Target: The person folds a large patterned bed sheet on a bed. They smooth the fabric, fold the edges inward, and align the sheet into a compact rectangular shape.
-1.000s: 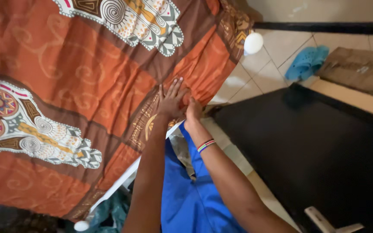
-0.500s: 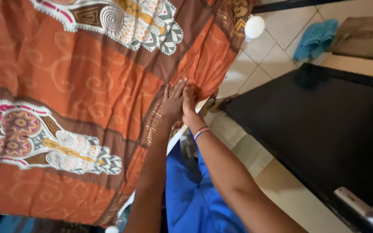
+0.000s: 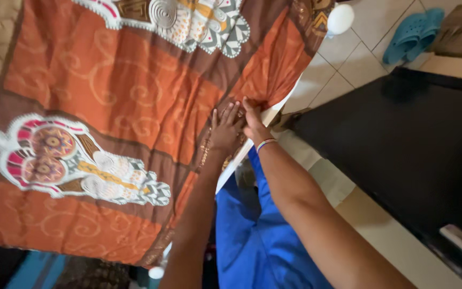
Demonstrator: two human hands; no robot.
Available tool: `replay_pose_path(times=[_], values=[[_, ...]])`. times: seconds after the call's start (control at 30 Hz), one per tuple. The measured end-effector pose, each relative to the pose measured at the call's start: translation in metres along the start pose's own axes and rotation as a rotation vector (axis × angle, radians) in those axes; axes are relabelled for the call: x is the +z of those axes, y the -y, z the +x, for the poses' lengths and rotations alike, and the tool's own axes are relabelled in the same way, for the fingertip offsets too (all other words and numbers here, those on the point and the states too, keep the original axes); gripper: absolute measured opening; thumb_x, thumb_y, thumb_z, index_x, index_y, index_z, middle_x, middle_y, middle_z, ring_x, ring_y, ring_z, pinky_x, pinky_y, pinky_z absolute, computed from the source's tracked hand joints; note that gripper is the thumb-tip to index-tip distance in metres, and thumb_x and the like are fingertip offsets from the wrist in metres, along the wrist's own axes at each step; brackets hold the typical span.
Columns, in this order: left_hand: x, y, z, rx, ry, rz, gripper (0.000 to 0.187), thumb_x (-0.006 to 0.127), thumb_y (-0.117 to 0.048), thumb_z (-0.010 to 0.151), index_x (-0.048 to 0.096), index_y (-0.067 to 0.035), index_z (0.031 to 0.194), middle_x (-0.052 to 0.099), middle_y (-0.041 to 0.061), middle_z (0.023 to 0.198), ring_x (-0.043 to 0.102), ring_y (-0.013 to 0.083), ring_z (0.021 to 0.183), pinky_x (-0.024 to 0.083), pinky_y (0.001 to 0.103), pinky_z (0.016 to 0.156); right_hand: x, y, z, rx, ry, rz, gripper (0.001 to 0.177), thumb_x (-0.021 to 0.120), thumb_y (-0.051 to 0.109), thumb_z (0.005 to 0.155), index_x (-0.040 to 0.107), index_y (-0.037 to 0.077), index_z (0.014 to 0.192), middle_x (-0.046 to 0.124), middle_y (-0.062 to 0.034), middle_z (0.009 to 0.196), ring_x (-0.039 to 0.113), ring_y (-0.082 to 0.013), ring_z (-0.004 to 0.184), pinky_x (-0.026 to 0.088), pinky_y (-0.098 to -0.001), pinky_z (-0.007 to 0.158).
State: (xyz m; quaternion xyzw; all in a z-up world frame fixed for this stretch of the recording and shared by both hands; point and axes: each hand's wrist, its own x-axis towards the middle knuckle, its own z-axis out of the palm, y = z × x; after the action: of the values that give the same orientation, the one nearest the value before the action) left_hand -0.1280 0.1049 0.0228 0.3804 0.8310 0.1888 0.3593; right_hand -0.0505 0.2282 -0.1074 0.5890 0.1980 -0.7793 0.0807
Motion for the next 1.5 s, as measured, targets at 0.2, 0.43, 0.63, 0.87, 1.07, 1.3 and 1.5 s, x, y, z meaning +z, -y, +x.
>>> replay_pose_path(times=[0.2, 0.43, 0.63, 0.87, 1.07, 1.3, 1.5], values=[[0.021, -0.007, 0.007, -0.026, -0.004, 0.265, 0.044, 0.059, -0.034, 0.085, 0.049, -0.027, 0.127, 0.015, 0.003, 0.159, 0.012, 0.0196, 0.146, 0.004, 0.062, 0.110, -0.015, 0.003, 0.008, -0.004, -0.084, -0.049, 0.036, 0.062, 0.041, 0.082, 0.054, 0.019, 0.110, 0.063, -0.0004, 0.103, 0.060, -0.0194, 0.096, 0.051, -0.0387, 0.081], [0.022, 0.000, 0.010, 0.011, 0.021, 0.086, 0.067, 0.065, -0.030, 0.069, 0.046, -0.032, 0.133, 0.014, 0.001, 0.152, 0.011, 0.0168, 0.140, 0.003, 0.059, 0.109, -0.009, 0.014, 0.004, -0.120, 0.052, -0.053, 0.033, 0.067, 0.035, 0.085, 0.056, 0.015, 0.110, 0.061, -0.0019, 0.102, 0.059, -0.0189, 0.094, 0.051, -0.0371, 0.079], [0.020, 0.007, 0.005, 0.009, 0.057, 0.035, 0.062, 0.066, -0.033, 0.073, 0.047, -0.029, 0.132, 0.011, -0.003, 0.153, 0.009, 0.0152, 0.142, 0.001, 0.056, 0.113, 0.019, 0.014, -0.048, 0.008, -0.282, -0.234, 0.061, 0.061, 0.038, 0.080, 0.031, 0.023, 0.131, 0.048, -0.0026, 0.120, 0.052, -0.0243, 0.099, 0.048, -0.0429, 0.077], [0.029, 0.009, 0.003, 0.011, 0.041, 0.214, 0.038, 0.048, -0.032, 0.090, 0.050, -0.027, 0.128, 0.007, -0.004, 0.156, 0.008, 0.0145, 0.143, 0.001, 0.054, 0.113, 0.031, -0.051, -0.102, -0.361, -0.347, -0.495, 0.095, 0.061, 0.045, 0.078, 0.003, 0.020, 0.148, 0.043, -0.0107, 0.138, 0.050, -0.0247, 0.116, 0.041, -0.0391, 0.097], [0.026, 0.000, 0.006, -0.009, 0.051, 0.286, 0.057, 0.057, -0.033, 0.077, 0.045, -0.032, 0.132, 0.007, 0.000, 0.153, 0.006, 0.0170, 0.140, 0.002, 0.056, 0.110, 0.005, -0.025, -0.069, 0.004, 0.220, 0.034, 0.085, 0.047, 0.064, 0.081, 0.026, 0.015, 0.146, 0.034, -0.0108, 0.145, 0.036, -0.0300, 0.130, 0.034, -0.0454, 0.103], [0.024, 0.005, 0.003, 0.069, -0.128, 0.040, 0.061, 0.065, -0.038, 0.076, 0.045, -0.028, 0.132, 0.012, 0.004, 0.153, 0.011, 0.0192, 0.142, 0.004, 0.059, 0.110, -0.019, -0.029, -0.052, 0.082, -0.073, 0.102, 0.075, 0.040, 0.063, 0.082, 0.037, 0.013, 0.138, 0.042, -0.0132, 0.138, 0.046, -0.0320, 0.118, 0.040, -0.0474, 0.095], [0.018, 0.005, 0.000, 0.062, -0.015, 0.109, 0.071, 0.067, -0.031, 0.069, 0.045, -0.033, 0.136, 0.012, 0.002, 0.155, 0.011, 0.0181, 0.142, 0.004, 0.055, 0.111, -0.020, -0.055, -0.051, -0.373, -0.324, -0.179, 0.059, 0.047, 0.053, 0.095, 0.049, 0.005, 0.130, 0.054, -0.0169, 0.122, 0.057, -0.0288, 0.104, 0.049, -0.0420, 0.083]])
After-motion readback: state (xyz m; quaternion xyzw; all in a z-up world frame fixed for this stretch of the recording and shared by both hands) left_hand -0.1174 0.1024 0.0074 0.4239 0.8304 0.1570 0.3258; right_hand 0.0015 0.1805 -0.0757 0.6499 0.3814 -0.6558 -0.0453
